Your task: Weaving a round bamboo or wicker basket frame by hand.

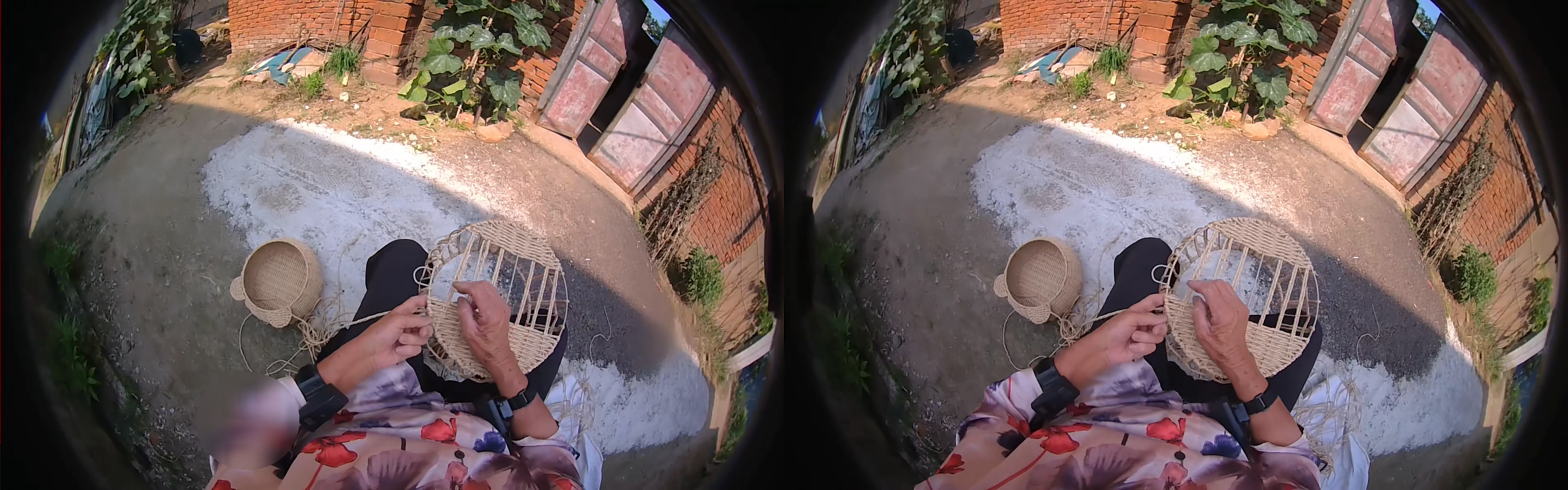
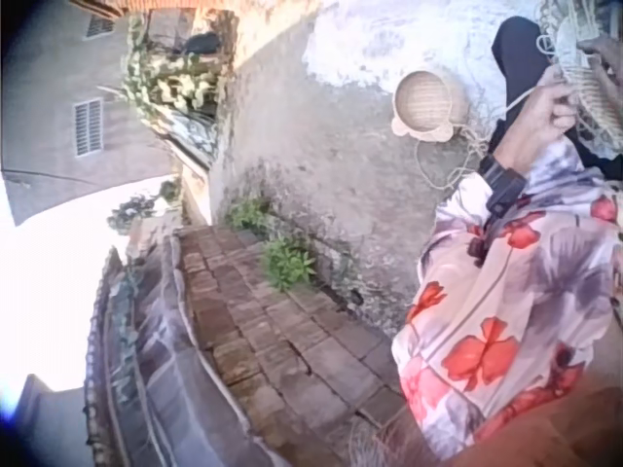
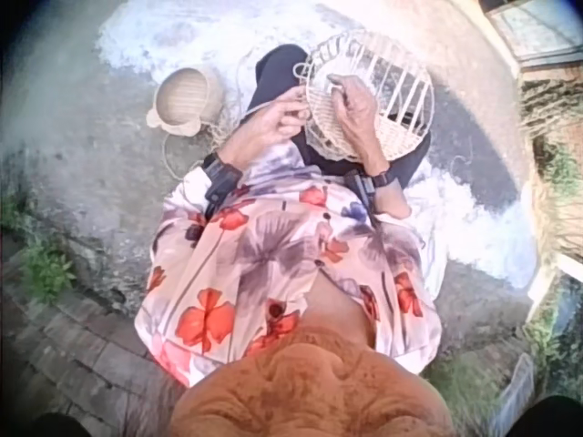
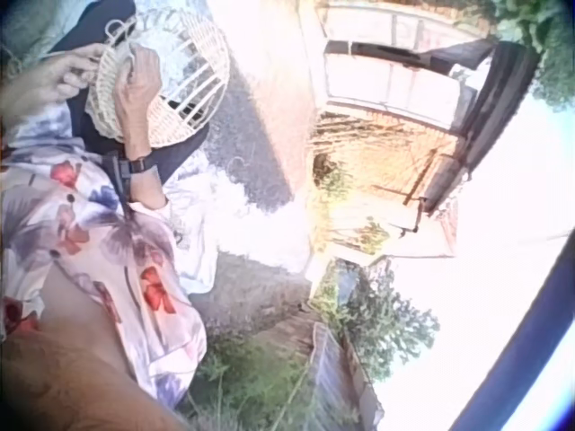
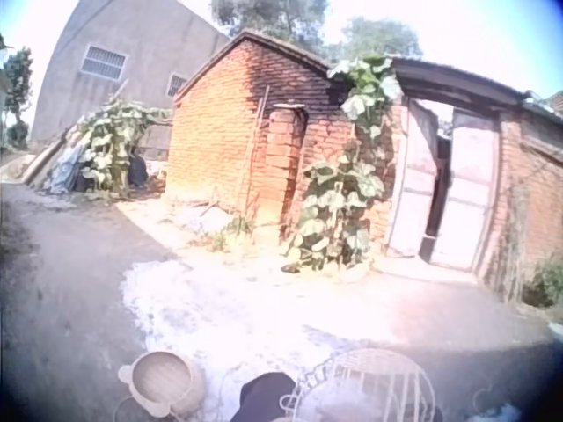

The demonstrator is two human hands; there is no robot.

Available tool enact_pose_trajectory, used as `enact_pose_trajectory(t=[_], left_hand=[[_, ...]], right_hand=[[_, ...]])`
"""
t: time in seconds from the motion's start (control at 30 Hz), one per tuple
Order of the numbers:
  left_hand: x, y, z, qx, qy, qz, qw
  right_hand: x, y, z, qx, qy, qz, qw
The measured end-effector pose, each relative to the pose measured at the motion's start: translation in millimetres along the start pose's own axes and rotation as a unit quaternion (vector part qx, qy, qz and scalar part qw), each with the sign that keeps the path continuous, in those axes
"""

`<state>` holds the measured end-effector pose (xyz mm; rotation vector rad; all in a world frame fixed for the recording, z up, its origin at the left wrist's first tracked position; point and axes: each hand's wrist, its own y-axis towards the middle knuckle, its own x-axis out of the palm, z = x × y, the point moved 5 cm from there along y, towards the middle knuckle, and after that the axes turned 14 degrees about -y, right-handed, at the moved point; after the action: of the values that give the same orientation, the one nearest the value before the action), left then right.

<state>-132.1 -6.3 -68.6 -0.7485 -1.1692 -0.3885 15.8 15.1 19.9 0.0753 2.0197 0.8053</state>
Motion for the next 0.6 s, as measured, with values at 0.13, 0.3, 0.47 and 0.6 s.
enact_pose_trajectory(t=[0.13,0.3,0.47,0.6], left_hand=[[-8,-1,-13,-0.022,-0.093,-0.031,0.995],[-14,-3,-13,-0.028,-0.113,-0.026,0.993],[-6,-12,-6,0.031,0.007,0.019,0.999],[2,-26,39,0.223,0.396,0.134,0.88]], right_hand=[[17,18,-12,-0.013,0.004,-0.126,0.992],[32,32,-18,-0.08,-0.083,-0.243,0.963],[42,33,-20,-0.098,-0.095,-0.249,0.959],[52,33,-5,0.033,0.055,-0.192,0.979]])
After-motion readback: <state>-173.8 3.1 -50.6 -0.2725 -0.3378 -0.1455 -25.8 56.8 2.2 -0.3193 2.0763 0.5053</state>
